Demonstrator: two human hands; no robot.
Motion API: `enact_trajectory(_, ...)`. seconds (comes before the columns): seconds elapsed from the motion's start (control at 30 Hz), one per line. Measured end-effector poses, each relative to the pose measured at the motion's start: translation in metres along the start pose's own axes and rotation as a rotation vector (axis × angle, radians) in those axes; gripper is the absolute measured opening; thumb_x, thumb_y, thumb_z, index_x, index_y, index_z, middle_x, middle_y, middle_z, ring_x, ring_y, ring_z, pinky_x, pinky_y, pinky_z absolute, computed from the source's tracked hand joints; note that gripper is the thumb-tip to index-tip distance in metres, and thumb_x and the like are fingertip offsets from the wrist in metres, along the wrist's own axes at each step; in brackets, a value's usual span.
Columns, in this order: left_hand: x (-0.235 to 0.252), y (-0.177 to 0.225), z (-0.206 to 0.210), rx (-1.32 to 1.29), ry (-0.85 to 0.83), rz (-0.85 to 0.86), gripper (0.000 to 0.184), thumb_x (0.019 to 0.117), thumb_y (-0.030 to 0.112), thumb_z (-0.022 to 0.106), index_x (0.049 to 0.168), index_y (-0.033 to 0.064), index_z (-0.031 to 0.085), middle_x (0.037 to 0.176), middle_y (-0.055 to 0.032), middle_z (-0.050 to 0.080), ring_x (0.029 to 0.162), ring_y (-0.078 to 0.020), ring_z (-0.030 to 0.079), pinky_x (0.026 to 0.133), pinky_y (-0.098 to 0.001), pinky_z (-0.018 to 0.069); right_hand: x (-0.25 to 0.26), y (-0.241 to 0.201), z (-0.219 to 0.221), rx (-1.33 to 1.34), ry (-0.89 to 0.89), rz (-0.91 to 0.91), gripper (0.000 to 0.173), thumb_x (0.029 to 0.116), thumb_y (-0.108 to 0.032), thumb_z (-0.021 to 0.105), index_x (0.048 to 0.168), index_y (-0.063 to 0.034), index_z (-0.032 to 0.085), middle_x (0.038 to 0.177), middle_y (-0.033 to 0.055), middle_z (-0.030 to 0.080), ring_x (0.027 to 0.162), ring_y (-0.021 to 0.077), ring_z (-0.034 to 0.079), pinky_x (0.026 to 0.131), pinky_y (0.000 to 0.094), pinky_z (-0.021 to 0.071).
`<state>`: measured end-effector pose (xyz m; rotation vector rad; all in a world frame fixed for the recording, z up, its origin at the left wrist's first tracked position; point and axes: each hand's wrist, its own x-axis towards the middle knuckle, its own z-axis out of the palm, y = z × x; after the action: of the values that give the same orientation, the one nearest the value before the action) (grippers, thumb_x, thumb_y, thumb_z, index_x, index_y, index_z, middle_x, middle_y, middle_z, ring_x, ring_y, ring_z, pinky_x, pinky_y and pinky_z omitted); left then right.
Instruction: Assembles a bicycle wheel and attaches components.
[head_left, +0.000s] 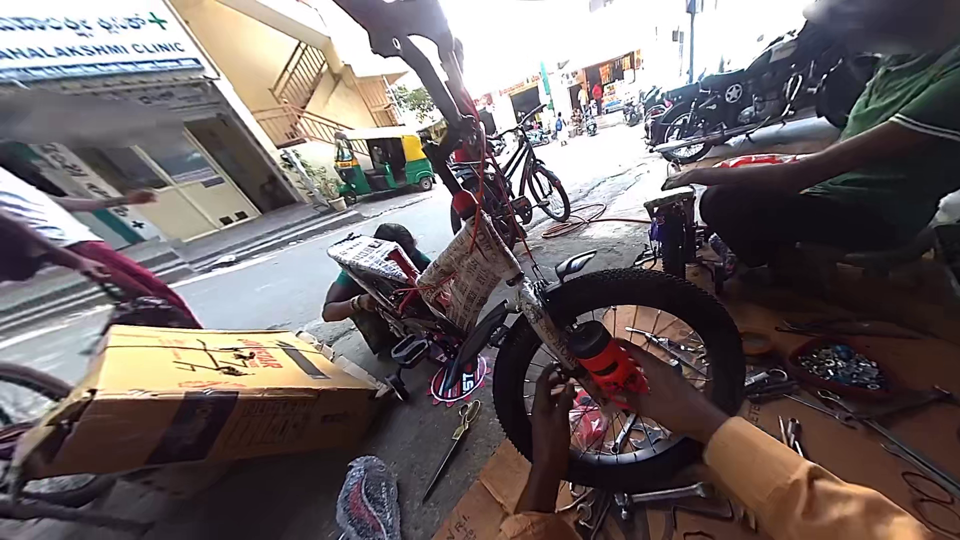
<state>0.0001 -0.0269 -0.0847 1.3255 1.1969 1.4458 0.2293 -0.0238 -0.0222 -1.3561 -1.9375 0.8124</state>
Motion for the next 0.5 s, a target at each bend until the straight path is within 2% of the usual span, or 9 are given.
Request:
enact_trajectory(0.07, -0.018, -0.012, -0.014, 0.028, 0.081, -0.037, 0.054, 0.1025, 0.018, 0.057, 0.150, -0.0014, 0.040, 0.126, -0.0175, 0.065, 0.099, -0.0228, 0.071, 0.085, -0.0400, 0.0610, -0.008, 0.020, -0.015, -0.012, -0.015, -0.002, 0.078, 0.0887, -0.032, 0.080, 0.156, -0.0183, 0.043, 0.146, 0.0122, 0.056, 0.132, 0.0280, 0.056, 0.110, 0.0510, 0.0476)
enact_trajectory(0.13, -0.039, -0.028, -0.034, 0.046, 0.155, -0.129, 0.048, 0.1033, 0.020, 0.058, 0.145, -0.0009, 0.047, 0.125, -0.0175, 0.065, 0.098, -0.0227, 0.071, 0.086, -0.0400, 0.0608, -0.017, 0.040, -0.028, -0.055, 0.011, 0.020, 0.058, 0.0935, -0.034, 0.074, 0.145, -0.0129, 0.057, 0.141, 0.0126, 0.061, 0.131, 0.0283, 0.058, 0.110, 0.0516, 0.0477)
enact_trajectory(0.2, -0.059, -0.044, -0.055, 0.039, 0.214, -0.246, 0.039, 0.1038, 0.019, 0.058, 0.137, -0.0022, 0.055, 0.121, -0.0182, 0.068, 0.100, -0.0240, 0.071, 0.089, -0.0415, 0.0596, -0.023, 0.054, -0.032, -0.090, 0.063, 0.043, 0.035, 0.0988, -0.035, 0.066, 0.124, -0.0103, 0.071, 0.125, 0.0113, 0.069, 0.118, 0.0269, 0.066, 0.104, 0.0523, 0.0521)
enact_trajectory(0.27, -0.077, -0.056, -0.073, 0.049, 0.253, -0.342, 0.034, 0.1045, 0.015, 0.056, 0.131, -0.0055, 0.058, 0.116, -0.0199, 0.068, 0.098, -0.0257, 0.070, 0.088, -0.0430, 0.0578, -0.025, 0.057, -0.030, -0.082, 0.081, 0.046, 0.035, 0.1013, -0.039, 0.060, 0.110, -0.0083, 0.075, 0.106, 0.0112, 0.074, 0.099, 0.0261, 0.072, 0.093, 0.0528, 0.0562)
enact_trajectory(0.3, -0.083, -0.060, -0.079, 0.062, 0.264, -0.367, 0.032, 0.1048, 0.015, 0.055, 0.129, -0.0059, 0.059, 0.114, -0.0196, 0.068, 0.096, -0.0252, 0.069, 0.087, -0.0425, 0.0573, -0.026, 0.056, -0.029, -0.058, 0.071, 0.042, 0.037, 0.1016, -0.040, 0.059, 0.108, -0.0076, 0.076, 0.100, 0.0107, 0.075, 0.093, 0.0252, 0.073, 0.090, 0.0522, 0.0574)
enact_trajectory(0.37, -0.090, -0.063, -0.088, 0.062, 0.287, -0.382, 0.029, 0.1051, 0.014, 0.054, 0.125, -0.0062, 0.062, 0.110, -0.0184, 0.069, 0.093, -0.0232, 0.069, 0.085, -0.0402, 0.0570, -0.024, 0.055, -0.028, -0.007, 0.052, 0.012, 0.035, 0.1011, -0.038, 0.059, 0.110, -0.0076, 0.075, 0.101, 0.0100, 0.075, 0.092, 0.0233, 0.073, 0.088, 0.0497, 0.0586)
enact_trajectory(0.43, -0.091, -0.068, -0.094, 0.065, 0.305, -0.372, 0.026, 0.1050, 0.015, 0.054, 0.117, -0.0050, 0.066, 0.106, -0.0162, 0.071, 0.091, -0.0211, 0.069, 0.084, -0.0382, 0.0575, -0.022, 0.052, -0.034, 0.061, 0.011, -0.019, 0.030, 0.1015, -0.028, 0.061, 0.120, -0.0076, 0.072, 0.116, 0.0111, 0.073, 0.104, 0.0229, 0.072, 0.095, 0.0475, 0.0583)
enact_trajectory(0.5, -0.095, -0.077, -0.099, 0.078, 0.282, -0.373, 0.023, 0.1050, 0.013, 0.052, 0.113, -0.0031, 0.068, 0.106, -0.0147, 0.072, 0.092, -0.0206, 0.070, 0.084, -0.0380, 0.0580, -0.022, 0.053, -0.043, 0.097, -0.007, -0.027, 0.032, 0.1012, -0.026, 0.060, 0.126, -0.0084, 0.070, 0.123, 0.0104, 0.071, 0.111, 0.0219, 0.069, 0.098, 0.0453, 0.0568)
